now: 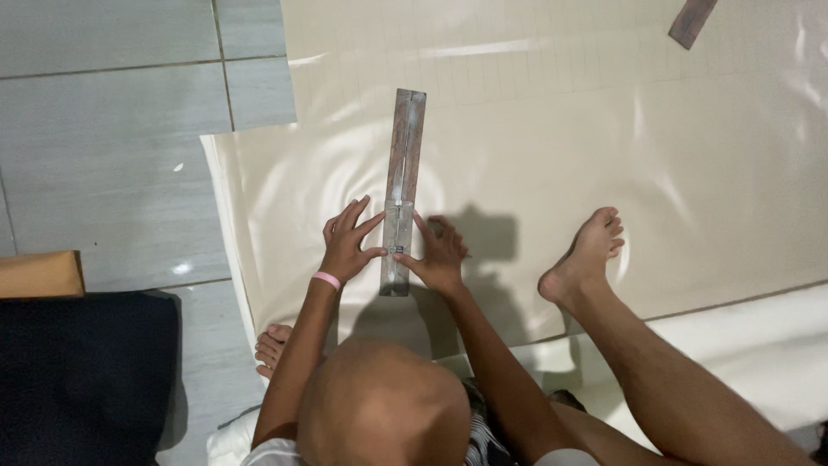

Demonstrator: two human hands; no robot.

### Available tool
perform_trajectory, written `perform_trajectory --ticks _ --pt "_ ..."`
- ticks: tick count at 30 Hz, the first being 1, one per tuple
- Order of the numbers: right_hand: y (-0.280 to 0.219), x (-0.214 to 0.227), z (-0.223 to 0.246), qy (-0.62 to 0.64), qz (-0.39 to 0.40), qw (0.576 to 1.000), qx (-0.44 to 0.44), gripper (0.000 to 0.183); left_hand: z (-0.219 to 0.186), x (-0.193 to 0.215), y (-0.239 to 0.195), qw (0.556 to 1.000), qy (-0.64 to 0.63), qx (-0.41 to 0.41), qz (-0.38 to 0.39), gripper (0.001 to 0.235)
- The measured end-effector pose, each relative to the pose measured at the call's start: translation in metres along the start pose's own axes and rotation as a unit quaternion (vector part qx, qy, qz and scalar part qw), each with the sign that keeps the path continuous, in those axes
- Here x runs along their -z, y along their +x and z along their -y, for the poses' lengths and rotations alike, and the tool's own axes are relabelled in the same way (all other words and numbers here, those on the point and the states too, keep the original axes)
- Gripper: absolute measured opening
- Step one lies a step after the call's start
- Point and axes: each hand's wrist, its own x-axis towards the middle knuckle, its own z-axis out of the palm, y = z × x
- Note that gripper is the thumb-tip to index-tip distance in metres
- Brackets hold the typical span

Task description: The person uses a metal ruler and a scoring tool to repeatedly score a large sheet of beige material laid on the floor. They align the ruler, score along its edge, and reposition the ruler to create a grid of parallel lines.

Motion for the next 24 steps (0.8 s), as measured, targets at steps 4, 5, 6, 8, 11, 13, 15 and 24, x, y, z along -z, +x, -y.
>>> perform_trajectory --ticks 4,5,6,8,11,13,15,24 --pt "-0.005 -0.002 0.006 0.006 -0.008 1.0 -0.008 0.098 0.002 0.001 -0.001 1.0 -0.011 -0.008 -0.006 0.082" --pt "-0.005 -0.003 0.006 0.007 -0.018 1.0 -0.006 0.096 0.001 0.0 0.0 1.0 -0.01 -0.002 -0.007 0.082" --pt "-0.005 -0.007 0.005 0.008 -0.028 1.0 -0.003 0.094 0.001 0.0 0.001 1.0 -0.009 0.003 -0.008 0.082" --pt "-0.003 -0.017 -0.002 0.025 -0.056 0.998 0.007 0.086 0.002 0.0 0.003 1.0 -0.004 0.01 -0.003 0.081" --pt "0.006 -0.041 -0.025 0.049 -0.121 0.991 0.016 0.071 0.003 0.0 0.002 1.0 -0.01 0.016 0.012 0.079" --pt "0.029 -0.052 -0.039 0.044 -0.169 0.984 0.019 0.062 0.006 0.001 0.002 1.0 -0.01 0.004 0.011 0.078" --pt "0.068 -0.047 -0.04 0.022 -0.211 0.977 0.022 0.055 0.007 0.006 0.0 1.0 -0.001 -0.016 -0.002 0.078" --pt "0.121 -0.015 0.054 -0.04 -0.063 0.99 0.12 0.075 -0.065 -0.033 -0.068 0.925 0.171 -0.179 0.289 0.08"
